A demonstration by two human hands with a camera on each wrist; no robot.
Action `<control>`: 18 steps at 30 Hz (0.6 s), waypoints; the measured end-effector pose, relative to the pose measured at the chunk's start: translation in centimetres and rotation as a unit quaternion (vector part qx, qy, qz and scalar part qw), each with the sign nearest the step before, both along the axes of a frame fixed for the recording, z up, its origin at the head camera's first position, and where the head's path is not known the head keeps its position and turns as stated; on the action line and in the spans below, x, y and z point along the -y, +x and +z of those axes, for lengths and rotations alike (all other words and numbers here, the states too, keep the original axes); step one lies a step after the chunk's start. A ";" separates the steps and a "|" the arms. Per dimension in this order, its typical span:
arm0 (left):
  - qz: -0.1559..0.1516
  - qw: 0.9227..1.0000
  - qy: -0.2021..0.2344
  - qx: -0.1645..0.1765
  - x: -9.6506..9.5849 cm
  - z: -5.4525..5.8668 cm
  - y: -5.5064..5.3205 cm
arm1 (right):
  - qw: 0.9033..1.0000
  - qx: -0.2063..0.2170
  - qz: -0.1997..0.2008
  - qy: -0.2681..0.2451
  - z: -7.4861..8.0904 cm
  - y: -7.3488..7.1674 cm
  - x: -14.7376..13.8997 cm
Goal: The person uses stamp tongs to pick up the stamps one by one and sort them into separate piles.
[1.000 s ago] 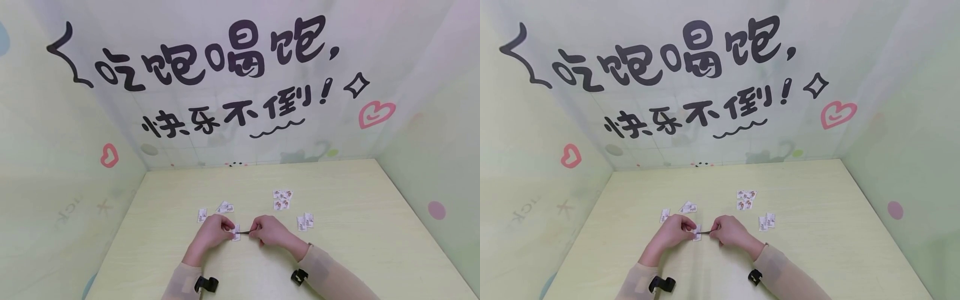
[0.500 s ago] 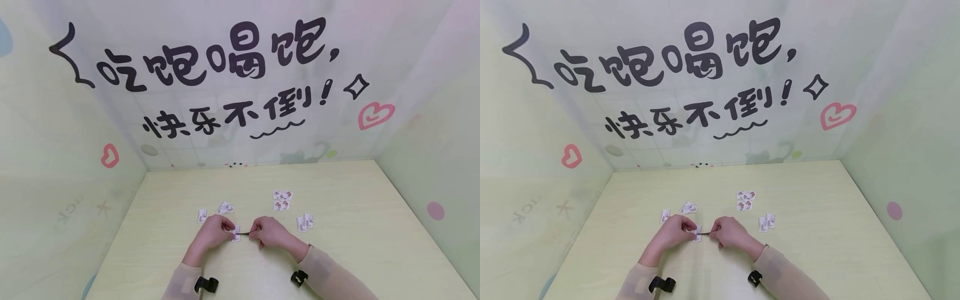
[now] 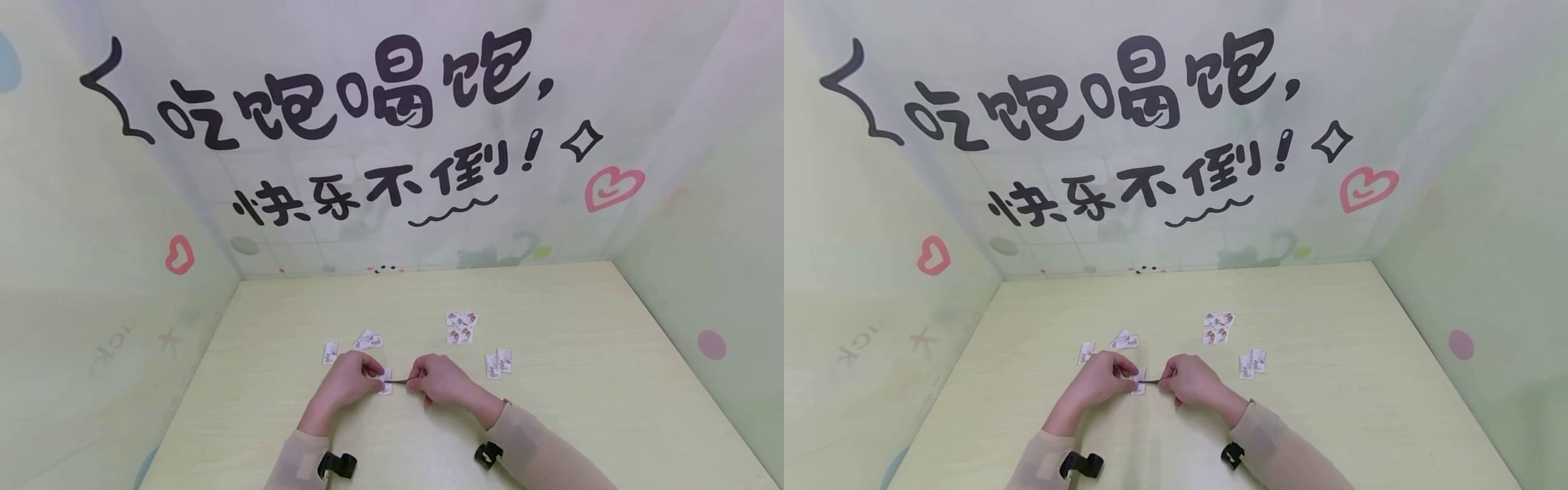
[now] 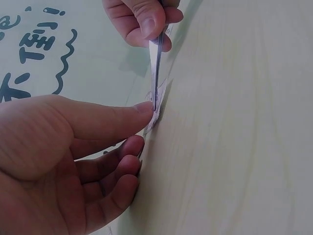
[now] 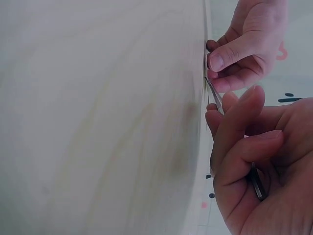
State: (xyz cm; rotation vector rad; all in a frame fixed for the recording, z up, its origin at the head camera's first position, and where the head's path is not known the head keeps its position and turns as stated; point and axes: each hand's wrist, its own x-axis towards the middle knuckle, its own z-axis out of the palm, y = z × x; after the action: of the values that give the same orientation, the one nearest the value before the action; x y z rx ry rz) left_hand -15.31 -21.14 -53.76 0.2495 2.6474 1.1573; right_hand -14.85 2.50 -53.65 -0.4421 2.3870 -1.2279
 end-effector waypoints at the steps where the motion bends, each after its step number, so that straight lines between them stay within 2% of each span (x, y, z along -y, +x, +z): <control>1: 0.000 1.000 0.000 0.001 0.0 0.0 0.0 | 1.000 0.001 0.000 -0.001 0.0 0.0 0.0; 18: 0.000 1.000 0.000 -0.005 0.1 0.2 0.0 | 1.000 0.014 0.001 -0.009 0.1 -0.1 -0.4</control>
State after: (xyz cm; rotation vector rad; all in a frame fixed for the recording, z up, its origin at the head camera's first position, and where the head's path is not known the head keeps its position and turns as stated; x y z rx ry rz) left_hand -15.31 -21.27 -53.57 0.2558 2.6557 1.1591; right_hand -14.98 2.92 -53.58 -0.4288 2.3530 -1.2470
